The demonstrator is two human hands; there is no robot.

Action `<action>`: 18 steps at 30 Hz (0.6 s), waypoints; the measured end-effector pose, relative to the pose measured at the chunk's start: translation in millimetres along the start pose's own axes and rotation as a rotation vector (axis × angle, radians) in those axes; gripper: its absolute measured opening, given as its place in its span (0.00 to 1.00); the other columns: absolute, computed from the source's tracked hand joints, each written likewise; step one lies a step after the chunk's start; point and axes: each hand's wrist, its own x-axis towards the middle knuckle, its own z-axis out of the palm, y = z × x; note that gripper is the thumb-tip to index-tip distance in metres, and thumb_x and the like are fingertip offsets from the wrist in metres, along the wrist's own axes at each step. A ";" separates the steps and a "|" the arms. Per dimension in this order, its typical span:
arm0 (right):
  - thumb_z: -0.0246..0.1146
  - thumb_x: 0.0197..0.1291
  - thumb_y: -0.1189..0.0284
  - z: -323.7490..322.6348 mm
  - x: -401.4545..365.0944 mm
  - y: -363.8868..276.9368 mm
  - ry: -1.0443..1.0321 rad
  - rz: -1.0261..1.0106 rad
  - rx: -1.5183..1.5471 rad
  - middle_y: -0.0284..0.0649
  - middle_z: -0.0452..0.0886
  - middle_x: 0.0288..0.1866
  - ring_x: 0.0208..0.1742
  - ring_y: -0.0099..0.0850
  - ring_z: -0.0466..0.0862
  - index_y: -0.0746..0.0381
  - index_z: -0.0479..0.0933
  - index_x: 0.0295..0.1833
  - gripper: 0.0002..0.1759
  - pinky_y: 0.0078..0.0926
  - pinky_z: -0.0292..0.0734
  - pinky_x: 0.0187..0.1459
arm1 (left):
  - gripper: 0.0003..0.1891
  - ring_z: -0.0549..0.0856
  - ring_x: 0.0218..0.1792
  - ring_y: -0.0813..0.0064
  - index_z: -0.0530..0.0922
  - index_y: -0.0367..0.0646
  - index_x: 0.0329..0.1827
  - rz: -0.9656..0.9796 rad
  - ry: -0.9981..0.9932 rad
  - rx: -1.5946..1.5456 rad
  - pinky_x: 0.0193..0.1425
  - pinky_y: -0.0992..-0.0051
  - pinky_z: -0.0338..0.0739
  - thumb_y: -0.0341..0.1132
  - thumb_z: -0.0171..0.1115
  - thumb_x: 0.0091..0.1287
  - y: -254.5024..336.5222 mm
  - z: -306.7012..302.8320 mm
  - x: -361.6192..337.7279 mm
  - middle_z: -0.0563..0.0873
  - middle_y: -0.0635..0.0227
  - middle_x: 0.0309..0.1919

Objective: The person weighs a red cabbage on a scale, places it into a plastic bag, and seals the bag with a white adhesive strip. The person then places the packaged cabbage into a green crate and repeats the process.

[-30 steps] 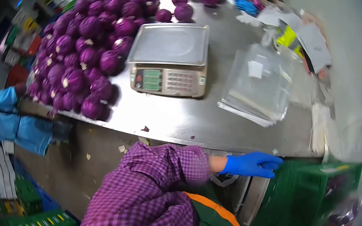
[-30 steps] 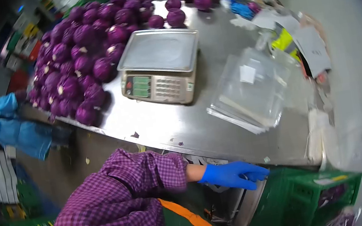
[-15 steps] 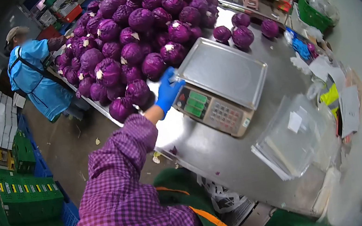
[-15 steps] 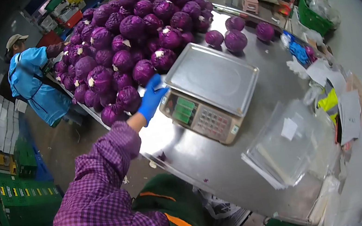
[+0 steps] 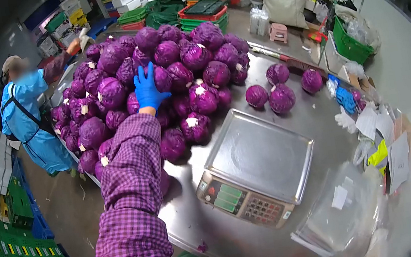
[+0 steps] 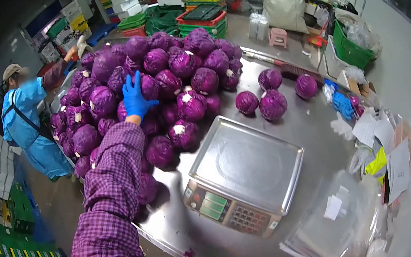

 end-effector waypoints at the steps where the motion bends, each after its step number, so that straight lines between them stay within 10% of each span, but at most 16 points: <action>1: 0.55 0.65 0.72 34.4 -3.7 -44.1 -0.072 0.073 0.094 0.44 0.81 0.43 0.41 0.32 0.79 0.63 0.75 0.57 0.16 0.25 0.75 0.41 | 0.62 0.60 0.67 0.43 0.53 0.62 0.73 0.055 0.018 -0.031 0.62 0.53 0.70 0.46 0.82 0.29 -3.7 -3.9 0.4 0.56 0.54 0.71; 7: 0.56 0.64 0.71 207.6 3.5 -78.3 -0.277 0.024 0.156 0.48 0.82 0.46 0.44 0.40 0.81 0.67 0.76 0.54 0.16 0.34 0.75 0.50 | 0.55 0.68 0.63 0.50 0.61 0.53 0.69 -0.115 0.149 -0.334 0.64 0.57 0.69 0.48 0.82 0.33 0.8 -2.4 1.1 0.63 0.48 0.67; 9: 0.60 0.56 0.72 262.9 10.6 -46.8 -0.196 -0.048 0.338 0.48 0.78 0.46 0.46 0.43 0.78 0.67 0.75 0.49 0.16 0.37 0.70 0.52 | 0.52 0.71 0.62 0.58 0.62 0.51 0.69 -0.337 0.055 -1.130 0.64 0.60 0.68 0.51 0.80 0.39 16.6 -3.1 -10.1 0.68 0.52 0.63; 10: 0.62 0.48 0.75 280.4 1.5 -4.5 -0.145 0.010 0.533 0.46 0.74 0.44 0.47 0.43 0.74 0.68 0.74 0.44 0.16 0.37 0.67 0.53 | 0.48 0.71 0.63 0.64 0.62 0.52 0.69 -0.328 -0.023 -1.106 0.63 0.60 0.69 0.57 0.76 0.44 28.0 -4.7 -31.6 0.70 0.56 0.62; 11: 0.64 0.50 0.75 301.1 16.0 -42.0 -0.089 -0.484 -0.092 0.49 0.75 0.48 0.50 0.40 0.76 0.70 0.74 0.47 0.17 0.33 0.73 0.51 | 0.48 0.70 0.64 0.63 0.62 0.52 0.69 -0.827 -0.483 -1.811 0.63 0.56 0.71 0.62 0.71 0.46 56.9 -57.2 -50.4 0.70 0.55 0.62; 15: 0.62 0.54 0.73 324.6 23.5 -44.1 -0.084 -0.101 0.312 0.42 0.76 0.33 0.38 0.37 0.76 0.66 0.78 0.34 0.06 0.34 0.70 0.42 | 0.50 0.62 0.67 0.47 0.58 0.51 0.71 -1.503 -1.155 -2.634 0.62 0.50 0.73 0.62 0.69 0.47 127.0 -89.1 -149.2 0.61 0.53 0.68; 18: 0.60 0.58 0.70 314.3 31.7 -37.6 -0.122 -0.247 0.205 0.45 0.79 0.32 0.35 0.40 0.78 0.66 0.79 0.33 0.09 0.33 0.71 0.39 | 0.52 0.58 0.69 0.45 0.55 0.46 0.71 -1.736 -1.192 -2.634 0.61 0.55 0.76 0.54 0.73 0.45 183.2 -88.1 -209.4 0.57 0.50 0.69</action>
